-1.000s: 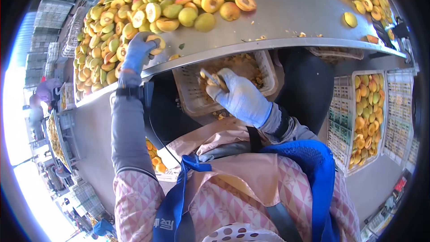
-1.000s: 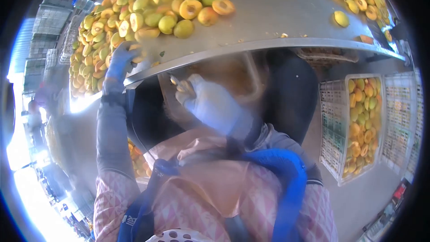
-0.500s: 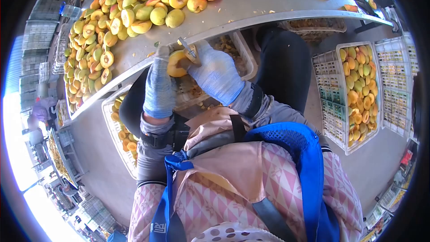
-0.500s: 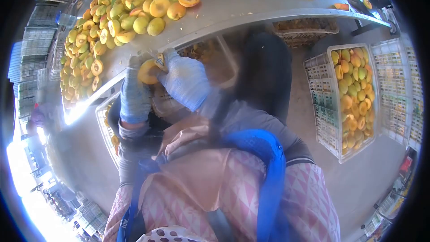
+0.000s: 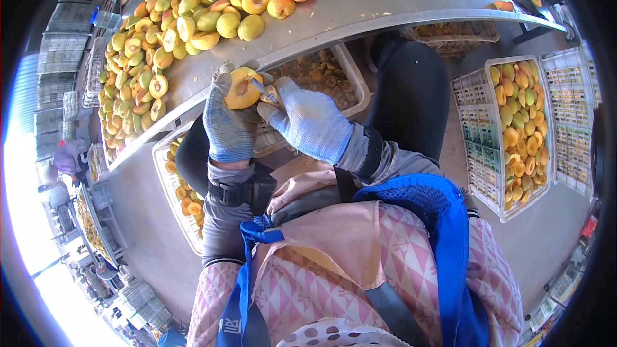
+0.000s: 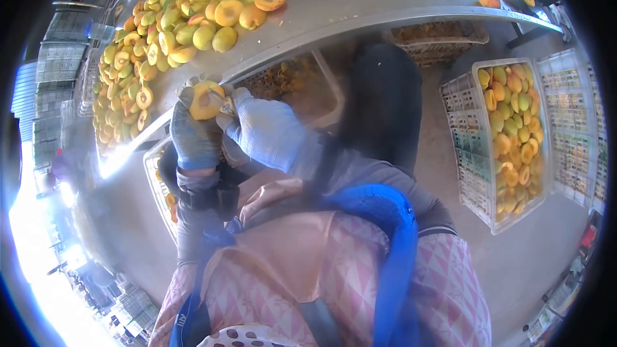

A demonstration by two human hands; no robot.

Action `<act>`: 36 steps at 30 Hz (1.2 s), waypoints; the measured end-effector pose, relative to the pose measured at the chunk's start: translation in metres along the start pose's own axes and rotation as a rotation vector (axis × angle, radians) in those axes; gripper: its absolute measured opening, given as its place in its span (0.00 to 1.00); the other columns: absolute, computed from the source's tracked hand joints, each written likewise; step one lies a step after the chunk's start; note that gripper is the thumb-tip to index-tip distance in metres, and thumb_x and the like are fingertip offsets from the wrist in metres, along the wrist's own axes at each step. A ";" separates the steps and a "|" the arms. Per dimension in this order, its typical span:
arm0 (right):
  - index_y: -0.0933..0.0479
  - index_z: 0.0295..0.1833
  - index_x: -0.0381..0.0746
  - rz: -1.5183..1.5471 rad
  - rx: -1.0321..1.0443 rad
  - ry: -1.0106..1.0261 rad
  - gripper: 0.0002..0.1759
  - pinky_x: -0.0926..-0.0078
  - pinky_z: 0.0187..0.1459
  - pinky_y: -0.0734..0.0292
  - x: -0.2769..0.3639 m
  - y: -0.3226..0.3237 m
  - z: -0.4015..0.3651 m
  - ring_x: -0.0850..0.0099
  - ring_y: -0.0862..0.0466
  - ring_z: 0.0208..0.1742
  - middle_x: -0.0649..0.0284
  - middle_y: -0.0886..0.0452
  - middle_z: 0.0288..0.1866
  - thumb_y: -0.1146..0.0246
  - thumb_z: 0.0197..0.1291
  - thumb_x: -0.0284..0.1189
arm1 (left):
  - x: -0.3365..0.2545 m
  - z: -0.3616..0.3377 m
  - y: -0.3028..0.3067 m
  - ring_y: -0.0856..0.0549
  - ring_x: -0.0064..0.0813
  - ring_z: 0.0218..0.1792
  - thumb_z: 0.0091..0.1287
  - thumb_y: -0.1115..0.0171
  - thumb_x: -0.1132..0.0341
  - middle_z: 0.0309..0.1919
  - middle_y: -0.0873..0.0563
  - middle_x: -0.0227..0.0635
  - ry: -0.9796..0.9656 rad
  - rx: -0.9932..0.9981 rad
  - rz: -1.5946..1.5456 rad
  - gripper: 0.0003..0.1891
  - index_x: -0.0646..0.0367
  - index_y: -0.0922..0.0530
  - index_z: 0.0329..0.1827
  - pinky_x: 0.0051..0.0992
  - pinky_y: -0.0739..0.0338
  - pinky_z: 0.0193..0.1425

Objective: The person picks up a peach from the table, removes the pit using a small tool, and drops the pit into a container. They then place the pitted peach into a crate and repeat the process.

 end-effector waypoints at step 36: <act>0.28 0.54 0.30 0.889 0.045 -0.128 0.19 0.63 0.37 0.21 0.013 -0.002 0.005 0.59 0.15 0.34 0.52 0.17 0.36 0.41 0.70 0.37 | 0.021 -0.009 -0.026 0.21 0.36 0.47 0.70 0.45 0.68 0.52 0.23 0.47 -0.614 0.288 0.347 0.10 0.56 0.30 0.52 0.33 0.22 0.51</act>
Point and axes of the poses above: each hand's wrist, its own z-axis towards the middle knuckle, its own y-axis out of the back of the hand, x = y × z, the point moved 3 cm from there along z, towards the middle knuckle
